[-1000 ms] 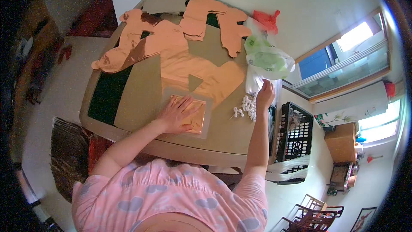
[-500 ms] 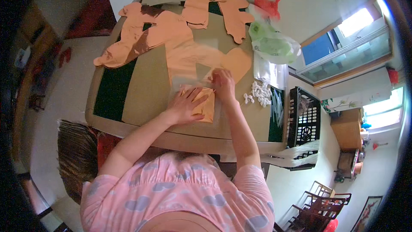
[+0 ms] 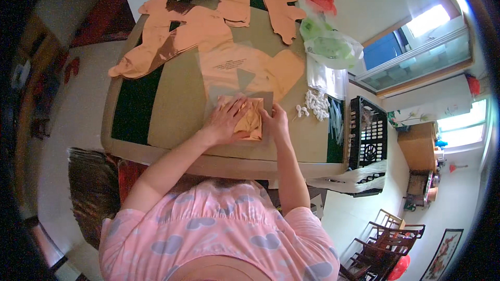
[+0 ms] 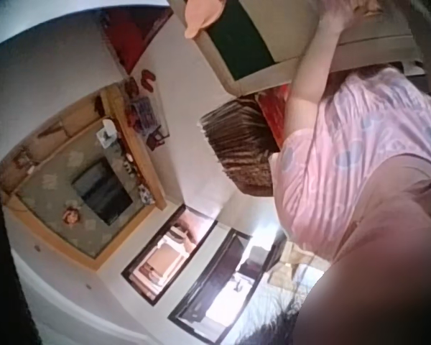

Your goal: Packaging metallic stickers into plastic sleeves with paper backings.

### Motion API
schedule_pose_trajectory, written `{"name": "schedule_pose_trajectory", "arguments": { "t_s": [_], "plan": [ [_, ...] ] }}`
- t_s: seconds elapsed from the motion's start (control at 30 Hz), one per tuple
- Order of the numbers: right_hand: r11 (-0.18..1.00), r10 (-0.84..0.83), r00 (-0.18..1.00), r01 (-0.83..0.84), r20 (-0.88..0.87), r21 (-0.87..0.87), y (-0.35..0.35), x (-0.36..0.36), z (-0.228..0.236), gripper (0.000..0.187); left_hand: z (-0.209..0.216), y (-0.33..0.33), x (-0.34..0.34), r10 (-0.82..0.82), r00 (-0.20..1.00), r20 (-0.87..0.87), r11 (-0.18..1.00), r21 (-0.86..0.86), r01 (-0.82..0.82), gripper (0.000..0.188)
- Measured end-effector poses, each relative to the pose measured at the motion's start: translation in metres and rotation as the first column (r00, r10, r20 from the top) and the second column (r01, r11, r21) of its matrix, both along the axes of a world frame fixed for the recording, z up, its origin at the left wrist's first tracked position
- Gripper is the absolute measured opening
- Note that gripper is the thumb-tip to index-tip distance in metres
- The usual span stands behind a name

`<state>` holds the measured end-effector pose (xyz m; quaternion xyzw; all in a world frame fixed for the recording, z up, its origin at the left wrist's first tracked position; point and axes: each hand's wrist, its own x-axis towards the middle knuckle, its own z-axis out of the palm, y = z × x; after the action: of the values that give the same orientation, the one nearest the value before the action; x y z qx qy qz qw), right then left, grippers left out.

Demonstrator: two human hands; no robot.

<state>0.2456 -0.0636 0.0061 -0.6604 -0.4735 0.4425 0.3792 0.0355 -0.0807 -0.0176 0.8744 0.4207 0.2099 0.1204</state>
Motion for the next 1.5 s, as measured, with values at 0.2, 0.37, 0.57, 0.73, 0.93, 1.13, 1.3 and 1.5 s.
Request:
{"name": "schedule_pose_trajectory", "arguments": {
  "t_s": [0.2,0.37,0.57,0.73,0.93,1.13,1.3,1.5],
  "plan": [
    [0.995,0.04,0.999,-0.037,-0.031,0.089,-0.013,-0.004,0.008,0.021,0.013,-0.004,-0.005,-0.033,0.987,0.158,0.994,0.109,0.016,0.074],
    [0.997,-0.074,0.989,0.074,-0.128,-0.003,-0.052,0.033,0.026,0.012,0.028,-0.005,-0.018,-0.101,0.853,0.512,0.995,0.049,0.088,0.044],
    [0.987,-0.155,0.948,0.159,-0.277,-0.006,-0.096,0.093,0.018,0.008,0.003,0.012,-0.051,0.101,0.988,0.12,0.989,0.096,-0.113,0.034],
    [0.988,-0.146,0.963,0.152,-0.228,0.009,-0.094,0.096,0.029,0.012,0.015,0.031,-0.038,0.165,0.982,0.091,0.983,0.073,-0.171,0.023],
    [0.973,-0.196,0.928,0.225,-0.316,0.057,-0.074,0.083,0.026,0.012,0.026,0.063,-0.008,0.199,0.948,-0.247,0.975,0.145,-0.167,0.02],
    [0.985,-0.107,0.988,0.121,-0.112,0.124,-0.042,0.069,0.0,0.017,0.034,0.067,-0.002,0.236,0.926,-0.294,0.967,0.162,-0.196,0.017],
    [0.971,-0.083,0.992,0.058,0.099,0.232,-0.025,0.033,-0.029,0.046,0.038,0.064,-0.002,0.218,0.965,-0.148,0.975,0.069,-0.21,0.013],
    [0.994,0.026,0.998,-0.021,-0.049,0.112,-0.019,0.01,-0.038,0.093,0.035,0.056,-0.003,0.158,0.987,0.029,0.966,0.204,-0.16,0.013]
  ]
}}
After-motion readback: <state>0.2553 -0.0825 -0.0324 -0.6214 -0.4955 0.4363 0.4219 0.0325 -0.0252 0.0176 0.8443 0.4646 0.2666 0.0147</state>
